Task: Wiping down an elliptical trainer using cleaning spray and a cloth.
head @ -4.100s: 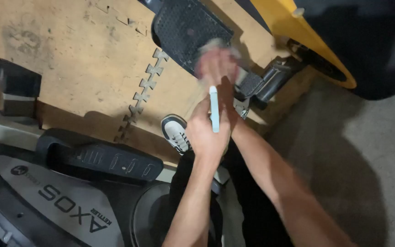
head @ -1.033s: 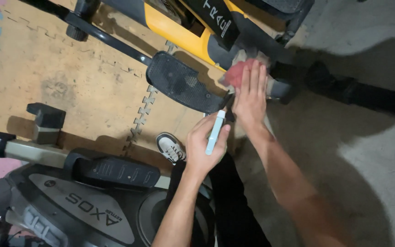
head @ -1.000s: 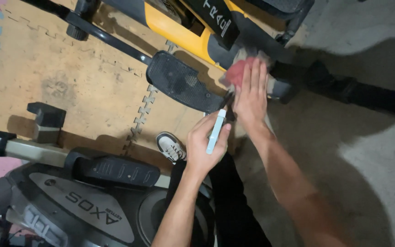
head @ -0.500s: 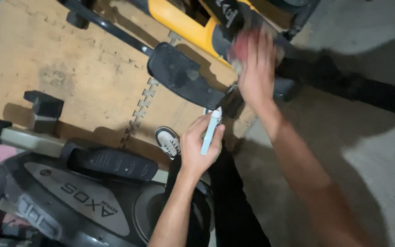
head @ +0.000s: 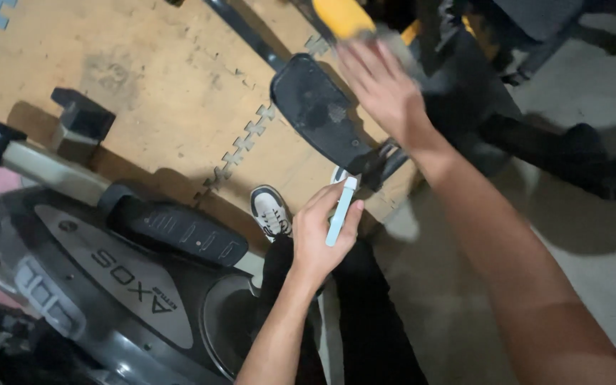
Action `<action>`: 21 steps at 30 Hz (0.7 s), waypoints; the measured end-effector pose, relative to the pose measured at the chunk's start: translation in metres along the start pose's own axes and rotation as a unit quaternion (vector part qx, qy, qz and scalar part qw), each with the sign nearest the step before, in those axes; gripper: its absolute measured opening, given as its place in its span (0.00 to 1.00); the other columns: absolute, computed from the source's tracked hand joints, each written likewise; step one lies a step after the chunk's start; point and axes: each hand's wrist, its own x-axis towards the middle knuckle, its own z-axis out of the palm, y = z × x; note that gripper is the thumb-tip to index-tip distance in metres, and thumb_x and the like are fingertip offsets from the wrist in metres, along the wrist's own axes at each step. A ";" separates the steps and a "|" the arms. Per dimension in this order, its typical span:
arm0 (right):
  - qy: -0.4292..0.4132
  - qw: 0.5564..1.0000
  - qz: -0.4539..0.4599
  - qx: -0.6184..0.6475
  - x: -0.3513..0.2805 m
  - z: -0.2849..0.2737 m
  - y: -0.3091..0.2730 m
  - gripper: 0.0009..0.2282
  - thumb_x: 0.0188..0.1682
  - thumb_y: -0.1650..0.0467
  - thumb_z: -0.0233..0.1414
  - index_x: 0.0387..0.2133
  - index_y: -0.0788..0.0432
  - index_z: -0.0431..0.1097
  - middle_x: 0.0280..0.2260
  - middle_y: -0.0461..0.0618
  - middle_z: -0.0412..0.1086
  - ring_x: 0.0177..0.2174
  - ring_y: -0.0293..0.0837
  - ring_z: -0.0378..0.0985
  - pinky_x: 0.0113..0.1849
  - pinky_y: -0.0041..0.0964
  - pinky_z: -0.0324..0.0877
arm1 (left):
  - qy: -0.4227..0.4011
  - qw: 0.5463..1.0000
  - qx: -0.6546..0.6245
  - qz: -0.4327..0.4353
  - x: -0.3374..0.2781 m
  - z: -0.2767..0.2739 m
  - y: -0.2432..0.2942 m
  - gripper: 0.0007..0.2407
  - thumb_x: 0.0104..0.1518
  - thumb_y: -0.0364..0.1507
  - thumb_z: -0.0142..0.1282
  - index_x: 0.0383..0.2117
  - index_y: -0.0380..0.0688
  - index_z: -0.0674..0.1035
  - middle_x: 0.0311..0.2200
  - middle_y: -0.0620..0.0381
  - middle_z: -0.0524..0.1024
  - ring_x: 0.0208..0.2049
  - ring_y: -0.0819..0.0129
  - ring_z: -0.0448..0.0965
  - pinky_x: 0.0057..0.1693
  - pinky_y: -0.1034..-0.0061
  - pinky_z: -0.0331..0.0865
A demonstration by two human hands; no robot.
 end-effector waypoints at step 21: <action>-0.159 0.987 -0.004 0.009 -0.199 0.048 -0.061 0.24 0.57 0.71 0.53 0.68 0.62 0.64 0.66 0.52 0.62 0.57 0.40 0.66 0.60 0.32 0.61 | -0.032 0.999 0.018 -0.008 0.009 0.011 -0.010 0.11 0.55 0.28 0.64 0.43 0.38 0.82 0.41 0.47 0.83 0.43 0.50 0.85 0.49 0.68 0.78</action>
